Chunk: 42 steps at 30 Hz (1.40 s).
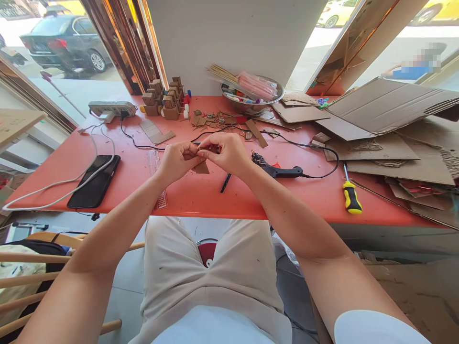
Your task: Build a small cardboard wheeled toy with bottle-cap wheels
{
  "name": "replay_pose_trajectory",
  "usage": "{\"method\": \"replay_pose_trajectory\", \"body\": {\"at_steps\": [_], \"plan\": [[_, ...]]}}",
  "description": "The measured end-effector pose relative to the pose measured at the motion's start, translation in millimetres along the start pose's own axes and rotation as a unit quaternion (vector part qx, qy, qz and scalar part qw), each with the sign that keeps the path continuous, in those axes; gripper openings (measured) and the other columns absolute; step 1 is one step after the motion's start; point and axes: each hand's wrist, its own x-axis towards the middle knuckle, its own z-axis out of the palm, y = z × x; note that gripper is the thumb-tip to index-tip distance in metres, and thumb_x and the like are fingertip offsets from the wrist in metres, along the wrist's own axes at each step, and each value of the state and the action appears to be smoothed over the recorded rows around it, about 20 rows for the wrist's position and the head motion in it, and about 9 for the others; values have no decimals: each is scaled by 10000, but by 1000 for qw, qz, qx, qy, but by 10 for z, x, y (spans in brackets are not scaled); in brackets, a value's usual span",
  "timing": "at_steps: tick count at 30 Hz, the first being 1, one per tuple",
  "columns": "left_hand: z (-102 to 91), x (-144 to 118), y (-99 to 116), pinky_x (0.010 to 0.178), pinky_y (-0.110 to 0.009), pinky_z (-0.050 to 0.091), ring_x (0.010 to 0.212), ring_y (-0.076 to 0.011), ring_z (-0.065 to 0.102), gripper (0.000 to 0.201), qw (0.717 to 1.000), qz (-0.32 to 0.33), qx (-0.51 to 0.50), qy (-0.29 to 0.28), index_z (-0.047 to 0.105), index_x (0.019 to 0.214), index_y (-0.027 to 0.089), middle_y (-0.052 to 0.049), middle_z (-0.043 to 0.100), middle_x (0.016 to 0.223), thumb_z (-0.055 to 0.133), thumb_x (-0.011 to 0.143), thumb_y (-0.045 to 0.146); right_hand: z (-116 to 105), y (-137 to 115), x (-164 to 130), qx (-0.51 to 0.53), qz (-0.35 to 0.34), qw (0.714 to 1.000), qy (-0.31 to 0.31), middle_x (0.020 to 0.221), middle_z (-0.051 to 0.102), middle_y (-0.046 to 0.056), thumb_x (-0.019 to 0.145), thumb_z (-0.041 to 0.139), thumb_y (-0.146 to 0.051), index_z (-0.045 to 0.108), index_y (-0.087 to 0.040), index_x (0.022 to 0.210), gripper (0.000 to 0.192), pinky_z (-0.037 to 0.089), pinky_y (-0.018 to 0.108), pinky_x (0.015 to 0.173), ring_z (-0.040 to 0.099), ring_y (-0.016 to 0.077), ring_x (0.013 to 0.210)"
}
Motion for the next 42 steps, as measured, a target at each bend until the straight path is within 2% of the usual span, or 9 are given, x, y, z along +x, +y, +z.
{"method": "replay_pose_trajectory", "body": {"at_steps": [3, 10, 26, 31, 37, 42], "plan": [[1, 2, 15, 464, -245, 485, 543, -181, 697, 412, 1000, 3, -1, -5, 645, 651, 207, -4, 708, 604, 918, 615, 514, -2, -4, 0, -19, -7, 1000, 4, 874, 797, 40, 861, 725, -223, 836, -212, 860, 112, 505, 323, 791, 660, 199, 814], [16, -20, 49, 455, -260, 517, 532, -202, 716, 540, 1000, 16, 4, 1, 588, 631, 223, -12, 692, 576, 912, 615, 655, -14, -15, 1, -26, -6, 1000, -2, 922, 815, 44, 868, 706, -203, 845, -212, 894, 142, 514, 330, 806, 688, 210, 850], [49, -22, 73, 442, -255, 500, 506, -191, 700, 576, 1000, -6, -26, -1, 553, 615, 227, -4, 678, 567, 942, 546, 646, -26, -25, 18, -3, -4, 1000, -4, 866, 806, 31, 864, 713, -183, 829, -220, 806, 135, 499, 316, 783, 694, 202, 833], [27, -15, 52, 482, -270, 538, 574, -212, 737, 506, 1000, -7, -12, 6, 581, 650, 219, -14, 694, 609, 949, 580, 561, -34, -1, 35, 33, 17, 999, -12, 839, 798, 26, 829, 783, -246, 832, -213, 809, 62, 485, 298, 714, 663, 182, 776], [8, -8, 58, 533, -249, 552, 613, -191, 748, 312, 1000, -17, 10, 5, 582, 636, 205, -2, 711, 622, 874, 634, 316, -15, 12, 13, 37, 15, 999, 6, 761, 768, 24, 871, 746, -296, 827, -185, 801, 155, 463, 279, 680, 622, 153, 712], [17, -19, 78, 588, -265, 590, 658, -201, 769, 329, 999, -34, 2, -3, 626, 685, 188, -11, 743, 665, 905, 628, 352, 19, 58, 8, 50, -7, 999, 9, 798, 777, 33, 887, 722, -339, 829, -176, 851, 199, 465, 262, 648, 631, 148, 722]]}}
